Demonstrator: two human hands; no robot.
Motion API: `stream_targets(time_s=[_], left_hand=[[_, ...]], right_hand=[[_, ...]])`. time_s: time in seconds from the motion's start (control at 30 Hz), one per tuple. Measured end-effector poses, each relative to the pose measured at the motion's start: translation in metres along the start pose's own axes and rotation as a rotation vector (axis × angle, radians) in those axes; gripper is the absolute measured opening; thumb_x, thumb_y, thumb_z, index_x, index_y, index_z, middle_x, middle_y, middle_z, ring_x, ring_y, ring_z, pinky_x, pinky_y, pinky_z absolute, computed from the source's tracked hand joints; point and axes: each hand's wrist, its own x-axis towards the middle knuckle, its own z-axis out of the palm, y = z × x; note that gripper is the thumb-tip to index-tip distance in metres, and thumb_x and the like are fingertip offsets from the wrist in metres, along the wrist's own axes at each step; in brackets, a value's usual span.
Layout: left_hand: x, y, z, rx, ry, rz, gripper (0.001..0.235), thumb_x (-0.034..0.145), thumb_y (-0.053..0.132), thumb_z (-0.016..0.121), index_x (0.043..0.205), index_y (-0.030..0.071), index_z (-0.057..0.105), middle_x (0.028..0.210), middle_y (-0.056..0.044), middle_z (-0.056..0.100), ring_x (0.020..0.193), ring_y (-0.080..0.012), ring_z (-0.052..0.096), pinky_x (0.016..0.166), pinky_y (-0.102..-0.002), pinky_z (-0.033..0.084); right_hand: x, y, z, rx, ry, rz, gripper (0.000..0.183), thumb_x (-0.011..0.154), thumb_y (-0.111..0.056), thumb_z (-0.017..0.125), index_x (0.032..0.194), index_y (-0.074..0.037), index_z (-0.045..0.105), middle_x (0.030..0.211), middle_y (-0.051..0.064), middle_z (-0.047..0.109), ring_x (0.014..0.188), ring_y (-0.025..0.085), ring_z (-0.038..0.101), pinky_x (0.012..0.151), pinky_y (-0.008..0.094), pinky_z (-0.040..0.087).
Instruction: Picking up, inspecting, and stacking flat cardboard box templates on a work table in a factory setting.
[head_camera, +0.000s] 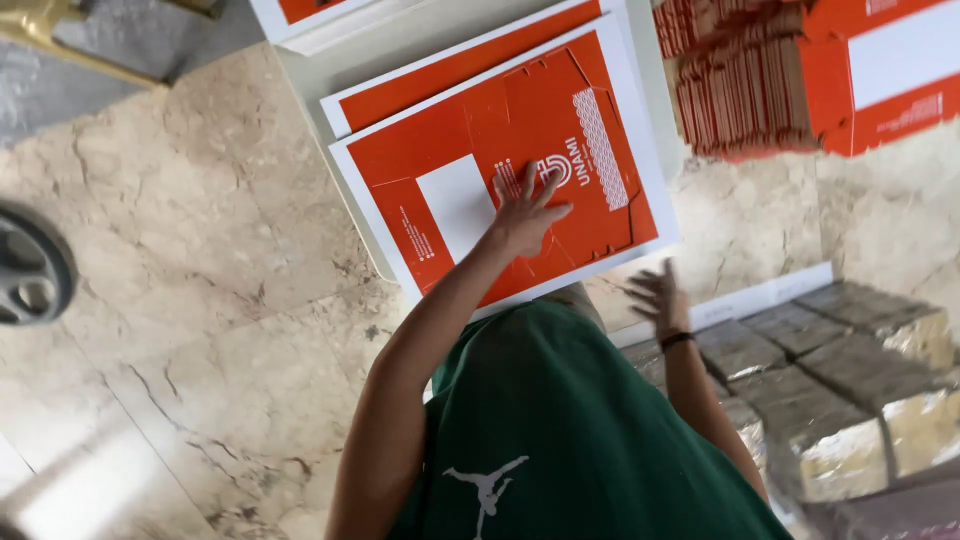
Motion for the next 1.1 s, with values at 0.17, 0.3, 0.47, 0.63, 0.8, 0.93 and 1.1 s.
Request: stream_targets(time_s=[0.17, 0.3, 0.47, 0.63, 0.8, 0.93, 1.1], left_hand=[[-0.037, 0.016, 0.016, 0.095, -0.189, 0.083, 0.112, 0.076, 0.011, 0.085, 0.164, 0.042, 0.023, 0.173, -0.008, -0.008, 0.155, -0.0508, -0.007, 0.106, -0.090, 0.016], [-0.029, 0.015, 0.005, 0.149, -0.243, 0.143, 0.124, 0.069, 0.013, 0.091, 0.164, 0.041, 0.018, 0.172, -0.013, -0.012, 0.154, -0.0551, -0.004, 0.104, -0.090, 0.023], [-0.016, 0.050, -0.014, 0.159, -0.231, 0.122, 0.136, 0.064, 0.033, 0.099, 0.166, 0.041, 0.010, 0.169, -0.017, -0.017, 0.150, -0.0609, -0.009, 0.101, -0.094, 0.018], [-0.004, 0.060, 0.025, 0.198, -0.206, 0.043, 0.139, 0.069, 0.029, 0.098, 0.164, 0.046, -0.001, 0.168, -0.016, -0.023, 0.148, -0.0633, -0.011, 0.100, -0.091, 0.029], [0.002, 0.053, 0.017, 0.197, -0.196, 0.032, 0.141, 0.069, 0.023, 0.097, 0.163, 0.047, -0.004, 0.169, -0.015, -0.023, 0.150, -0.0616, -0.009, 0.099, -0.091, 0.028], [0.015, 0.042, 0.020, 0.085, -0.219, 0.052, 0.120, 0.074, 0.013, 0.090, 0.164, 0.043, 0.017, 0.170, -0.011, -0.017, 0.151, -0.0593, -0.006, 0.102, -0.086, 0.033], [0.013, 0.043, -0.007, -0.061, -0.138, -0.123, 0.106, 0.087, 0.037, 0.086, 0.167, 0.038, 0.016, 0.170, -0.017, -0.017, 0.151, -0.0611, -0.007, 0.100, -0.092, 0.023]], right_hand=[[-0.043, 0.044, 0.113, 0.348, -0.529, 0.317, 0.084, 0.093, -0.059, 0.076, 0.151, -0.005, 0.046, 0.136, 0.030, 0.055, 0.123, 0.048, 0.058, 0.100, 0.060, 0.052], [0.023, 0.108, 0.125, 0.368, -0.431, 0.100, 0.070, 0.095, -0.036, 0.084, 0.148, -0.007, 0.049, 0.139, 0.017, 0.061, 0.120, 0.039, 0.065, 0.088, 0.052, 0.061], [0.017, 0.064, 0.090, 0.203, -0.291, -0.061, 0.078, 0.095, -0.049, 0.087, 0.107, 0.016, 0.046, 0.093, 0.033, 0.058, 0.081, 0.041, 0.070, 0.075, 0.051, 0.065], [0.050, 0.108, 0.085, 0.042, -0.354, -0.204, 0.059, 0.104, -0.045, 0.075, 0.109, 0.013, 0.066, 0.091, 0.028, 0.068, 0.080, 0.037, 0.071, 0.071, 0.047, 0.061], [0.047, 0.081, 0.087, -0.021, -0.460, -0.304, 0.052, 0.109, -0.041, 0.067, 0.105, 0.010, 0.072, 0.082, 0.030, 0.071, 0.073, 0.032, 0.073, 0.082, 0.045, 0.062], [0.024, 0.064, 0.088, 0.197, -0.451, -0.027, 0.060, 0.096, -0.044, 0.083, 0.110, 0.012, 0.065, 0.085, 0.027, 0.069, 0.068, 0.036, 0.073, 0.061, 0.052, 0.066], [0.012, 0.040, 0.103, 0.199, -0.417, -0.029, 0.076, 0.095, -0.055, 0.081, 0.135, 0.005, 0.057, 0.104, 0.027, 0.070, 0.081, 0.040, 0.075, 0.062, 0.054, 0.066]])
